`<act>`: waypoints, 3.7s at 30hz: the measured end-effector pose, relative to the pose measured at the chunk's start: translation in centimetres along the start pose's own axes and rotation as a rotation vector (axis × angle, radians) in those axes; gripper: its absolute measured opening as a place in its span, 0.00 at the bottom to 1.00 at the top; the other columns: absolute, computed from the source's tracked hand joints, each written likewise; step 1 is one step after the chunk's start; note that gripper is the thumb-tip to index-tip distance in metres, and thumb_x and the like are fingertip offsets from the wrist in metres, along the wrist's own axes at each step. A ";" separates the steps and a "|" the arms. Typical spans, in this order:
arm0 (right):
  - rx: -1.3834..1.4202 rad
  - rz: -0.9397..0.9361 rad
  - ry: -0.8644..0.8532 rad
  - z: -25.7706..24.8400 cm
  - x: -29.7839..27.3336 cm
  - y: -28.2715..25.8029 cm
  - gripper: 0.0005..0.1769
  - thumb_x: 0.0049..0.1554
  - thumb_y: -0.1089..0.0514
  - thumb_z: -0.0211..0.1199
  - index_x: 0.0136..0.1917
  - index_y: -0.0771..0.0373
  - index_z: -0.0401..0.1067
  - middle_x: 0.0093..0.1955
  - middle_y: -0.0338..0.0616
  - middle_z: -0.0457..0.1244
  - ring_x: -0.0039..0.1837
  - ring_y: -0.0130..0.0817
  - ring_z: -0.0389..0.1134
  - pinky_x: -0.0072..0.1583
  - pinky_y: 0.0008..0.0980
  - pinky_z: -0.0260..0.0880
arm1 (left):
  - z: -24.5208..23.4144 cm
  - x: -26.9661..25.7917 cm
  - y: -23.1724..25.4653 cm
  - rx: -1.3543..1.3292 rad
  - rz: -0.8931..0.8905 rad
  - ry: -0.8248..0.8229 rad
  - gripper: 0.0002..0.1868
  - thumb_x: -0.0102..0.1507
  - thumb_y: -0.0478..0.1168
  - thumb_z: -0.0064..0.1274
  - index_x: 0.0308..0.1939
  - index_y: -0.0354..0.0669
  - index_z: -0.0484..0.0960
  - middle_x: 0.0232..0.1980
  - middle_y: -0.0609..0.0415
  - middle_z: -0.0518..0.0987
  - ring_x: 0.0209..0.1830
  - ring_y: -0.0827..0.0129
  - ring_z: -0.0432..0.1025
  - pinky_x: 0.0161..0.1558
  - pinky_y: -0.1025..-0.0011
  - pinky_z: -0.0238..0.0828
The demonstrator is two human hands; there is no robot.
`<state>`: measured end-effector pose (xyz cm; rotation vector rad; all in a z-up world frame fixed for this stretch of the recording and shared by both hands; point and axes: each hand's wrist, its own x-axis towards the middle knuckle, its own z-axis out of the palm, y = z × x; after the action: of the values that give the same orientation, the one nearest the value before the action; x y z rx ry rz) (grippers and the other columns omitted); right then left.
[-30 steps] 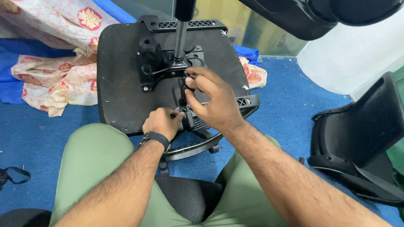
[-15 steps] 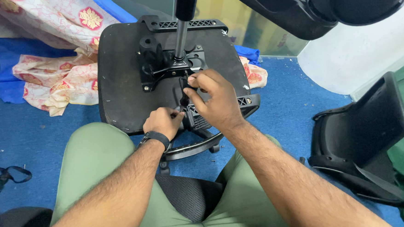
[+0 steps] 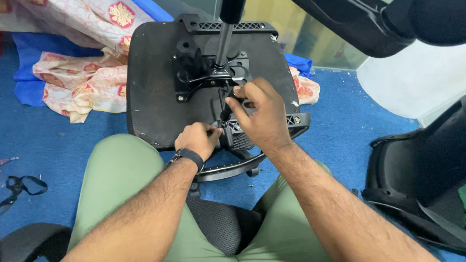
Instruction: The person uses a screwdriver to tighten screws on the underside of an office chair base, securing the seat plate to the central column. They rotate the chair to access different screw locations and continue tightening until the assembly appears complete.
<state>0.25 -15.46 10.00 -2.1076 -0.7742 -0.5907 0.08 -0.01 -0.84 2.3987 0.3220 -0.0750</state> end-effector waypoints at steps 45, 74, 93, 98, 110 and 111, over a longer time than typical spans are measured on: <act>0.096 0.003 -0.051 1.3 0.3 0.9 0.18 0.53 0.66 0.74 0.53 0.66 0.67 0.55 0.45 0.63 0.56 0.35 0.73 0.51 0.29 0.81 | 2.0 0.6 -3.8 -0.148 0.269 -0.014 0.25 0.58 0.42 0.63 0.59 0.45 0.82 0.59 0.48 0.73 0.53 0.60 0.75 0.57 0.65 0.72; 0.160 -0.092 0.029 2.7 1.4 1.8 0.20 0.57 0.65 0.71 0.57 0.68 0.63 0.58 0.48 0.66 0.58 0.37 0.73 0.53 0.32 0.79 | -1.5 3.4 -12.1 0.063 -0.106 0.640 0.39 0.45 0.47 0.76 0.60 0.50 0.79 0.60 0.42 0.74 0.59 0.40 0.70 0.51 0.43 0.67; 0.500 1.171 -0.234 5.7 1.9 8.8 0.23 0.48 0.44 0.68 0.54 0.55 0.74 0.55 0.45 0.65 0.62 0.40 0.62 0.64 0.47 0.60 | -2.1 4.9 -14.4 -1.533 -0.603 0.269 0.23 0.59 0.30 0.61 0.56 0.30 0.74 0.57 0.36 0.79 0.56 0.43 0.77 0.54 0.35 0.76; 0.420 1.170 -0.342 6.2 2.7 8.6 0.31 0.48 0.42 0.67 0.63 0.54 0.71 0.68 0.50 0.59 0.72 0.45 0.52 0.70 0.55 0.46 | -2.2 4.5 -14.0 -1.556 -0.610 0.294 0.21 0.57 0.29 0.62 0.54 0.30 0.75 0.55 0.36 0.80 0.54 0.43 0.79 0.52 0.35 0.78; 0.589 1.134 -0.324 9.5 2.9 7.5 0.22 0.47 0.48 0.63 0.54 0.57 0.73 0.58 0.49 0.62 0.61 0.43 0.60 0.58 0.50 0.64 | -3.9 1.5 -15.6 -1.492 -0.598 0.323 0.18 0.57 0.31 0.62 0.50 0.33 0.78 0.51 0.39 0.82 0.51 0.46 0.80 0.50 0.39 0.79; 0.592 1.133 -0.340 9.8 3.1 7.3 0.22 0.47 0.48 0.63 0.54 0.56 0.72 0.58 0.49 0.62 0.62 0.43 0.60 0.59 0.50 0.63 | -4.3 1.2 -15.7 -1.489 -0.609 0.339 0.18 0.58 0.31 0.61 0.50 0.32 0.78 0.51 0.39 0.82 0.51 0.46 0.80 0.51 0.40 0.79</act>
<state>8.93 -10.12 2.57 -1.7149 0.1602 0.5546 -2.83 14.39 -7.99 0.7810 0.8673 0.2277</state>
